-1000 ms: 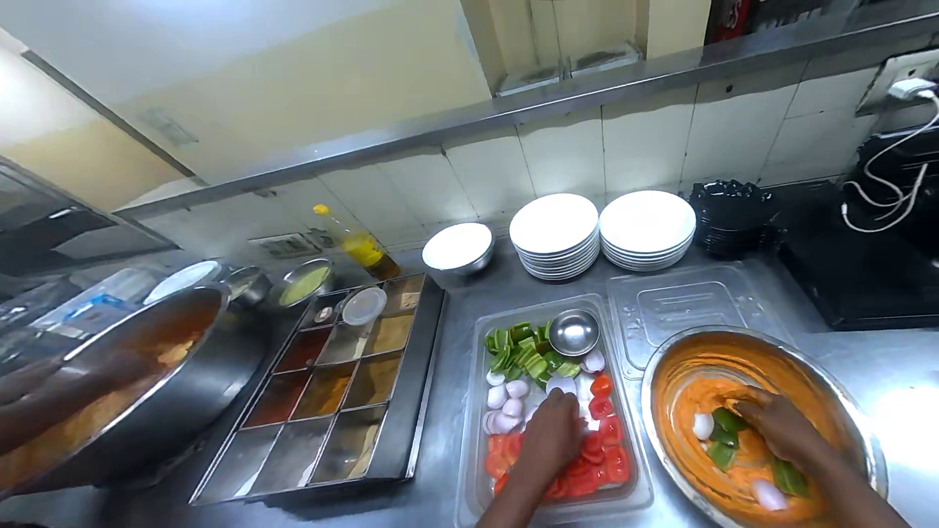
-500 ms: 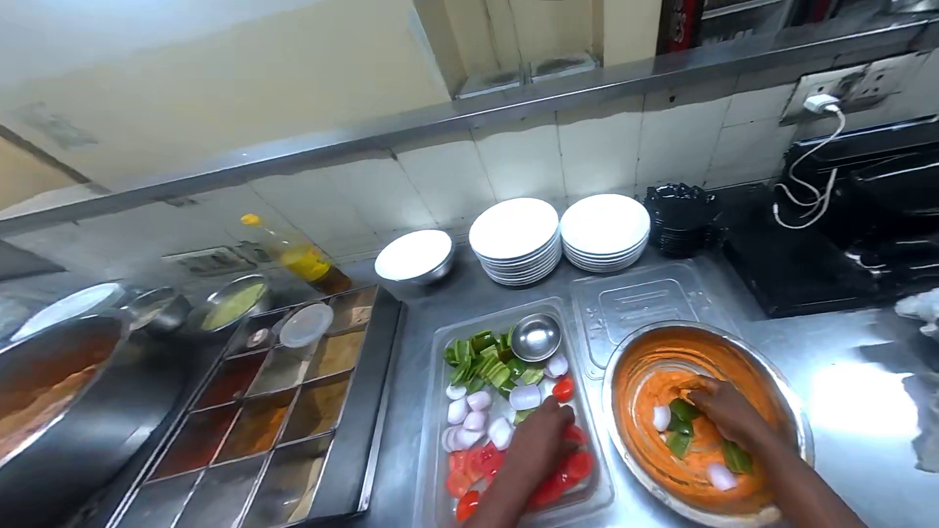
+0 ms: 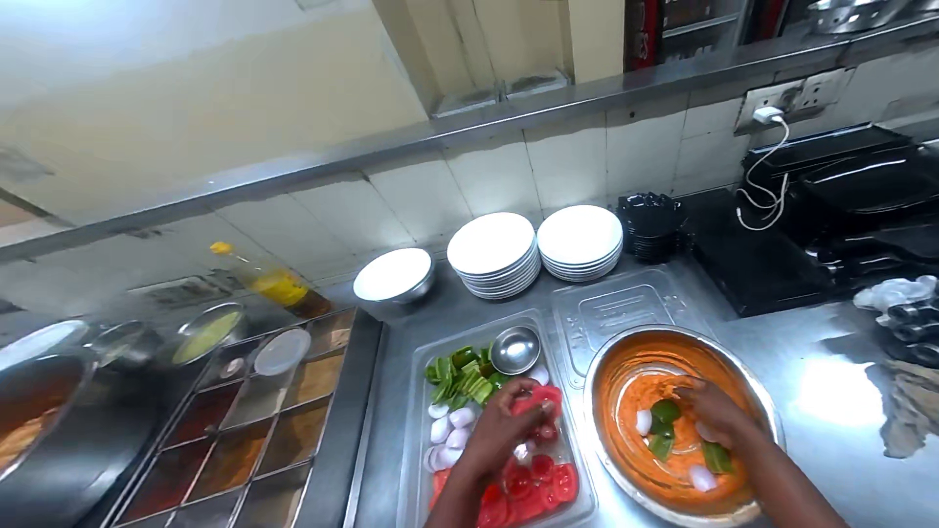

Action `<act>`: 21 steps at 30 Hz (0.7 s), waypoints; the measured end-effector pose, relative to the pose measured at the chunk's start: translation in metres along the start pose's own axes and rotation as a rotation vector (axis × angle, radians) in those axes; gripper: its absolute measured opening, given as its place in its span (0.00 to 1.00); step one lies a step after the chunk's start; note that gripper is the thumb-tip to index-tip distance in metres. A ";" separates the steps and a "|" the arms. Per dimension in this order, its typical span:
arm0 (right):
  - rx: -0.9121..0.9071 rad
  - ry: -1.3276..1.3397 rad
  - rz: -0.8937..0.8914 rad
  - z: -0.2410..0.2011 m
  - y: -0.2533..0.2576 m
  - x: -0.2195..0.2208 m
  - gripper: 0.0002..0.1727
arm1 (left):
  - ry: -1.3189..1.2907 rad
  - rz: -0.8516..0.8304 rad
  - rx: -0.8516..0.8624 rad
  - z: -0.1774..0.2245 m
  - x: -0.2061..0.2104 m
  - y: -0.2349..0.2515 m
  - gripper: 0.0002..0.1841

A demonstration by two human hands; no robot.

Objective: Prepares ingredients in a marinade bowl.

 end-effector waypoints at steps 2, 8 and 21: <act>-0.001 0.004 0.005 0.000 0.000 0.000 0.17 | -0.124 -0.046 -0.011 0.000 0.008 -0.002 0.09; 0.012 0.001 0.014 0.001 0.003 -0.002 0.16 | -0.254 -0.070 -0.161 -0.001 0.040 0.000 0.11; 0.007 -0.038 0.041 0.004 0.007 -0.005 0.16 | 0.268 0.425 0.208 0.012 -0.045 0.009 0.17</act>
Point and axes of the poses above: each hand's wrist, its own y-axis towards the middle knuckle, its own x-axis out of the palm, z = x × y, the point moved 8 cm from there along y, towards the middle knuckle, and after that the axes turned 3 degrees about y, right-handed, at the moved point
